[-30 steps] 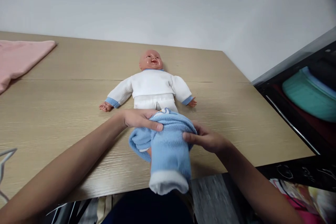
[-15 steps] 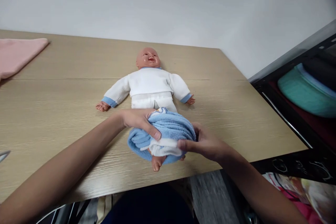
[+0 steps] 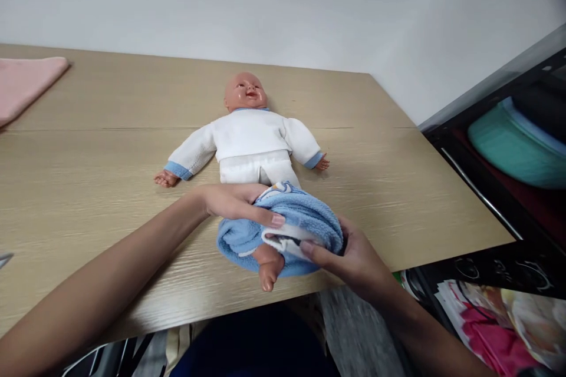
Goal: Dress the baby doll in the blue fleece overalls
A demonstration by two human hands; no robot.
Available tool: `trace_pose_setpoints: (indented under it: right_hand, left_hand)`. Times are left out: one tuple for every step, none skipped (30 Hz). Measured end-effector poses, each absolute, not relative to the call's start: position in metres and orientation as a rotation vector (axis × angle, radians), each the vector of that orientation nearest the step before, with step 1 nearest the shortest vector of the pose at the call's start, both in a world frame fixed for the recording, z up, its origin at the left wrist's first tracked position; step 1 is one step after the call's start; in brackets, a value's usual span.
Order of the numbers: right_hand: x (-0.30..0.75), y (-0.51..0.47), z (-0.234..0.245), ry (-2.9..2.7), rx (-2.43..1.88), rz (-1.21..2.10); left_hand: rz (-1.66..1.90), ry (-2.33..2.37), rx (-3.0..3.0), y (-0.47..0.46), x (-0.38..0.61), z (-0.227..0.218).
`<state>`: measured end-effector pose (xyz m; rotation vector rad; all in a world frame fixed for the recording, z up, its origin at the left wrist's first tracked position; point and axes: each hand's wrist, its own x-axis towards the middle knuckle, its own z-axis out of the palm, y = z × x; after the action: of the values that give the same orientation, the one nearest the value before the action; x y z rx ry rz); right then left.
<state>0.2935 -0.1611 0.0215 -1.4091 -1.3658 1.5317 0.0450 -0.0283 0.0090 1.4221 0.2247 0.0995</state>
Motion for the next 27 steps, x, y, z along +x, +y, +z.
trace_pose_setpoints:
  right_hand:
    - [0.293,-0.162,0.02,-1.377,-1.438,1.444]
    - [0.294,-0.162,0.019,-1.412,-1.462,1.334]
    - [0.294,-0.162,0.019,-1.467,-1.48,1.205]
    - [0.295,-0.162,0.019,-1.532,-1.503,1.071]
    - [0.296,-0.163,0.02,-1.596,-1.533,0.958]
    - [0.298,-0.163,0.022,-1.653,-1.574,0.884]
    - [0.299,-0.164,0.023,-1.698,-1.621,0.861]
    - [0.302,-0.165,0.025,-1.727,-1.667,0.89]
    - [0.304,-0.166,0.026,-1.743,-1.706,0.958]
    - [0.306,-0.167,0.026,-1.753,-1.725,1.047]
    - [0.308,-0.168,0.026,-1.756,-1.725,1.131]
    - [0.309,-0.17,0.024,-1.754,-1.717,1.199]
    - [0.311,-0.171,0.022,-1.752,-1.71,1.247]
    - [0.311,-0.172,0.02,-1.754,-1.712,1.274]
    - [0.311,-0.174,0.018,-1.761,-1.725,1.279]
    - [0.31,-0.175,0.016,-1.772,-1.752,1.269]
    - [0.31,-0.177,0.014,-1.782,-1.789,1.248]
    - [0.309,-0.179,0.013,-1.791,-1.829,1.216]
    - [0.309,-0.181,0.011,-1.8,-1.858,1.174]
    - [0.309,-0.183,0.009,-1.808,-1.866,1.13]
    - [0.309,-0.185,0.007,-1.815,-1.852,1.097]
    - [0.31,-0.186,0.004,-1.816,-1.815,1.084]
    - [0.311,-0.188,0.001,-1.809,-1.761,1.093]
    - [0.313,-0.189,-0.004,-1.79,-1.706,1.121]
    - [0.314,-0.19,-0.009,-1.753,-1.659,1.164]
    - [0.314,-0.191,-0.015,-1.7,-1.619,1.208]
    - [0.314,-0.192,-0.021,-1.638,-1.586,1.253]
  left_hand:
    - [0.104,0.233,1.426,-0.031,0.049,0.012]
    - [0.106,0.237,1.432,-0.035,0.053,0.016]
    - [0.116,0.247,1.445,-0.039,0.057,0.02]
    - [0.131,0.275,1.468,-0.043,0.06,0.023]
    - [0.15,0.325,1.498,-0.048,0.064,0.026]
    - [0.17,0.39,1.533,-0.053,0.066,0.029]
    - [0.19,0.465,1.566,-0.057,0.069,0.03]
    - [0.207,0.541,1.596,-0.061,0.07,0.031]
    - [0.216,0.612,1.63,-0.066,0.072,0.032]
    - [0.215,0.684,1.671,-0.07,0.073,0.032]
    - [0.203,0.758,1.723,-0.074,0.074,0.032]
    - [0.173,0.828,1.783,-0.077,0.075,0.033]
    - [0.132,0.89,1.849,-0.081,0.075,0.032]
    - [0.093,0.932,1.918,-0.084,0.076,0.032]
    - [0.062,0.956,1.99,-0.086,0.076,0.032]
    - [0.046,0.96,2.062,-0.089,0.076,0.031]
    - [0.041,0.952,2.131,-0.09,0.077,0.031]
    - [0.04,0.942,2.19,-0.092,0.077,0.03]
    - [0.041,0.935,2.234,-0.092,0.076,0.029]
    - [0.039,0.926,2.253,-0.092,0.076,0.028]
    - [0.033,0.916,2.242,-0.092,0.076,0.027]
    - [0.026,0.901,2.206,-0.091,0.075,0.026]
    - [0.024,0.882,2.159,-0.091,0.075,0.024]
    - [0.037,0.859,2.111,-0.089,0.074,0.023]
    - [0.067,0.837,2.067,-0.088,0.073,0.021]
    - [0.108,0.817,2.024,-0.087,0.073,0.019]
    - [0.156,0.8,1.986,-0.086,0.072,0.017]
